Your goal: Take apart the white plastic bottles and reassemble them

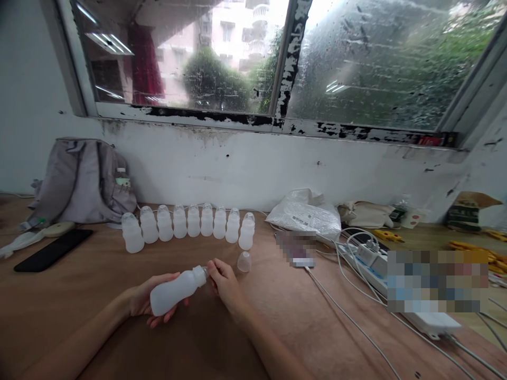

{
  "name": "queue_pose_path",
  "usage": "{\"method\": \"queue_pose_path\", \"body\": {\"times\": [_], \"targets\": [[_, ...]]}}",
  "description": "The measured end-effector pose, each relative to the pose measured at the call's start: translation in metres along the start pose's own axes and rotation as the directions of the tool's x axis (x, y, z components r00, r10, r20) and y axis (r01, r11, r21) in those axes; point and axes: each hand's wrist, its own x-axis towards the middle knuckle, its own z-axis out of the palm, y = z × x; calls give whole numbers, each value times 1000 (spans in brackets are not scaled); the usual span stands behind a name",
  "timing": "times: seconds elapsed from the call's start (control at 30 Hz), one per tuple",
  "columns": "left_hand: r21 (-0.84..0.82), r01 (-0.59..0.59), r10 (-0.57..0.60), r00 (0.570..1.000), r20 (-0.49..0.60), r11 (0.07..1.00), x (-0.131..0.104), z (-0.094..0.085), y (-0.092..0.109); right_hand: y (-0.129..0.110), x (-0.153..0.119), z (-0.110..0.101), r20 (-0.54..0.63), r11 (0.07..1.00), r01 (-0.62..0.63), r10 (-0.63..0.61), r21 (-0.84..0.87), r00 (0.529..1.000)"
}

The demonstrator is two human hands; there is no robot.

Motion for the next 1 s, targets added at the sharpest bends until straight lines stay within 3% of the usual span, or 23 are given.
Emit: {"method": "queue_pose_path", "body": {"times": [0.37, 0.8, 0.87, 1.0], "targets": [[-15, 11, -11, 999, -32, 1000, -1, -5, 1, 13, 4, -7, -9, 898, 241, -262, -368, 965], [-69, -10, 11, 1000, 8, 998, 1, -10, -1, 1, 3, -11, 29, 747, 369, -425, -552, 905], [-71, -3, 2, 1000, -5, 998, 0, -9, 0, 0, 3, -12, 15, 750, 358, -422, -556, 907], [-69, 5, -7, 1000, -20, 998, -1, -7, 0, 3, 3, -12, -107, 863, 205, -283, -461, 953]]}}
